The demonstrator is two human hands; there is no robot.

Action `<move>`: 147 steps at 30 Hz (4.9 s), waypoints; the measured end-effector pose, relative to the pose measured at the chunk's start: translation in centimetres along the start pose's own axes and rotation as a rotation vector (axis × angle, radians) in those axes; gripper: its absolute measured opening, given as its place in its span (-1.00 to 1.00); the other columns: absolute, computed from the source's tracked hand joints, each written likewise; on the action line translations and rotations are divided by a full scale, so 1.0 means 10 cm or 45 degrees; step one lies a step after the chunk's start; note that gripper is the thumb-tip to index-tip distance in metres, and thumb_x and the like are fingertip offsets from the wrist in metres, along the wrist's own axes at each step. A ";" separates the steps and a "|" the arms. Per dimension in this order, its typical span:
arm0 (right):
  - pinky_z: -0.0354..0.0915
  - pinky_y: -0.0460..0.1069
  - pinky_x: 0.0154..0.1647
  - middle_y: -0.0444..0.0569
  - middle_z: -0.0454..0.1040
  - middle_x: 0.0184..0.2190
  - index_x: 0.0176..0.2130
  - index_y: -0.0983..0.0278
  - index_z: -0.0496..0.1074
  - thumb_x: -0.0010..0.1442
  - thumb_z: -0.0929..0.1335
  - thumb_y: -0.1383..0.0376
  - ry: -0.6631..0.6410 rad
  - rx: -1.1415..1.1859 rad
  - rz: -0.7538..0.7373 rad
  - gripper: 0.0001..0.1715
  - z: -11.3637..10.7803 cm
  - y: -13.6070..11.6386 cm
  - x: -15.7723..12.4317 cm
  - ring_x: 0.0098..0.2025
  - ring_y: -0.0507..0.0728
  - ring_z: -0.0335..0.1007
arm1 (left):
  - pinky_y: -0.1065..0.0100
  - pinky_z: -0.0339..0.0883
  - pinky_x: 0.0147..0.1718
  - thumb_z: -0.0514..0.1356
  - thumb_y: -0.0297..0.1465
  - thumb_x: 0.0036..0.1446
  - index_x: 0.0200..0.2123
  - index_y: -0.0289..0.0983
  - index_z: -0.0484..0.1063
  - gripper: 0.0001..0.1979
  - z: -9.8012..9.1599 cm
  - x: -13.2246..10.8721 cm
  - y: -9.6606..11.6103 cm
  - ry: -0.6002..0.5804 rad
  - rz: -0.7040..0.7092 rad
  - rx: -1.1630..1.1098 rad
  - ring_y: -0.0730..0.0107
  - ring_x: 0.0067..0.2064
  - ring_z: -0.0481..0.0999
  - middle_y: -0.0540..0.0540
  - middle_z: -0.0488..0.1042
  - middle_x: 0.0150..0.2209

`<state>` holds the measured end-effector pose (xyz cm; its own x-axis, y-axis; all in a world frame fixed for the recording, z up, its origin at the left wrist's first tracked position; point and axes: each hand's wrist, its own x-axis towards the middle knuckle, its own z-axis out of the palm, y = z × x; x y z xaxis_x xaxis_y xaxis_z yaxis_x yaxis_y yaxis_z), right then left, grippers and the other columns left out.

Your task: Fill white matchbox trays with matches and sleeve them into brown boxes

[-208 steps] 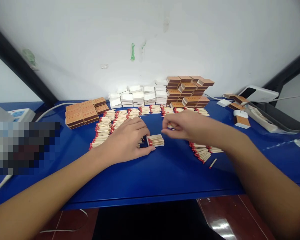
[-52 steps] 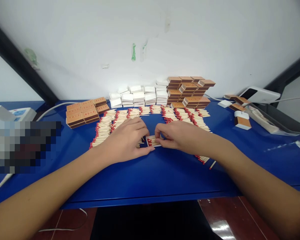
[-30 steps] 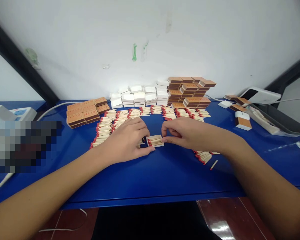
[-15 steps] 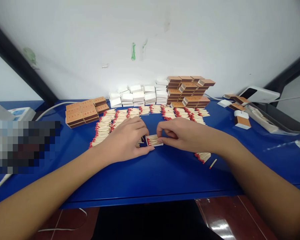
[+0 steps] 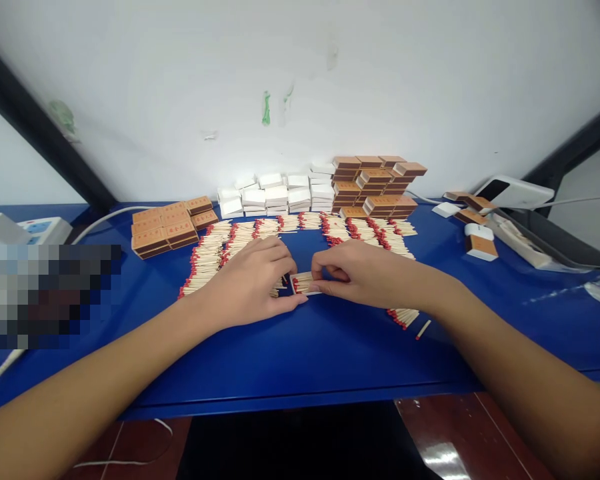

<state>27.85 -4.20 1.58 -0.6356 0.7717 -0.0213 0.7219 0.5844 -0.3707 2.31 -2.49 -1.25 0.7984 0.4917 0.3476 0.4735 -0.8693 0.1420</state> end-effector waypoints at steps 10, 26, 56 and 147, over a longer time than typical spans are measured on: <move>0.02 0.01 -0.32 -0.15 0.41 -0.44 -0.17 0.21 0.53 0.42 0.37 0.26 0.027 0.009 -0.021 -0.88 0.01 0.04 0.00 -0.41 0.08 0.24 | 0.03 0.46 0.08 0.39 -0.14 0.36 -0.14 -0.28 0.61 -0.70 0.00 0.01 0.00 0.002 -0.015 -0.005 0.02 0.01 0.58 -0.18 0.62 -0.15; 0.12 0.05 -0.34 -0.04 0.58 -0.45 -0.28 0.20 0.54 0.42 0.36 0.11 0.134 -0.313 0.513 -0.71 -0.38 0.32 -0.08 -0.43 0.14 0.41 | 0.04 0.45 0.10 0.41 -0.18 0.35 -0.17 -0.28 0.60 -0.73 0.00 -0.01 -0.01 0.037 0.012 -0.025 0.02 0.03 0.58 -0.18 0.63 -0.12; 0.16 0.04 -0.37 -0.04 0.59 -0.39 -0.23 0.18 0.56 0.35 0.43 0.09 -0.097 -0.200 0.480 -0.77 -0.33 0.29 -0.05 -0.41 0.14 0.44 | 0.04 0.45 0.10 0.39 -0.15 0.37 -0.15 -0.28 0.61 -0.71 -0.01 0.01 0.00 0.012 -0.005 -0.018 0.02 0.02 0.58 -0.19 0.64 -0.11; 0.20 0.05 -0.35 0.02 0.65 -0.31 -0.28 0.19 0.54 0.38 0.38 0.09 -0.192 -0.236 0.525 -0.72 -0.28 0.29 -0.05 -0.36 0.18 0.50 | 0.04 0.46 0.05 0.40 -0.16 0.37 -0.12 -0.29 0.62 -0.71 -0.01 0.00 0.00 -0.006 -0.012 -0.014 0.02 -0.01 0.57 -0.17 0.61 -0.17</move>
<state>31.01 -2.22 3.13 -0.3087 0.9116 -0.2716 0.9502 0.2827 -0.1313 2.28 -2.45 -1.18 0.7957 0.5000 0.3419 0.4770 -0.8651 0.1553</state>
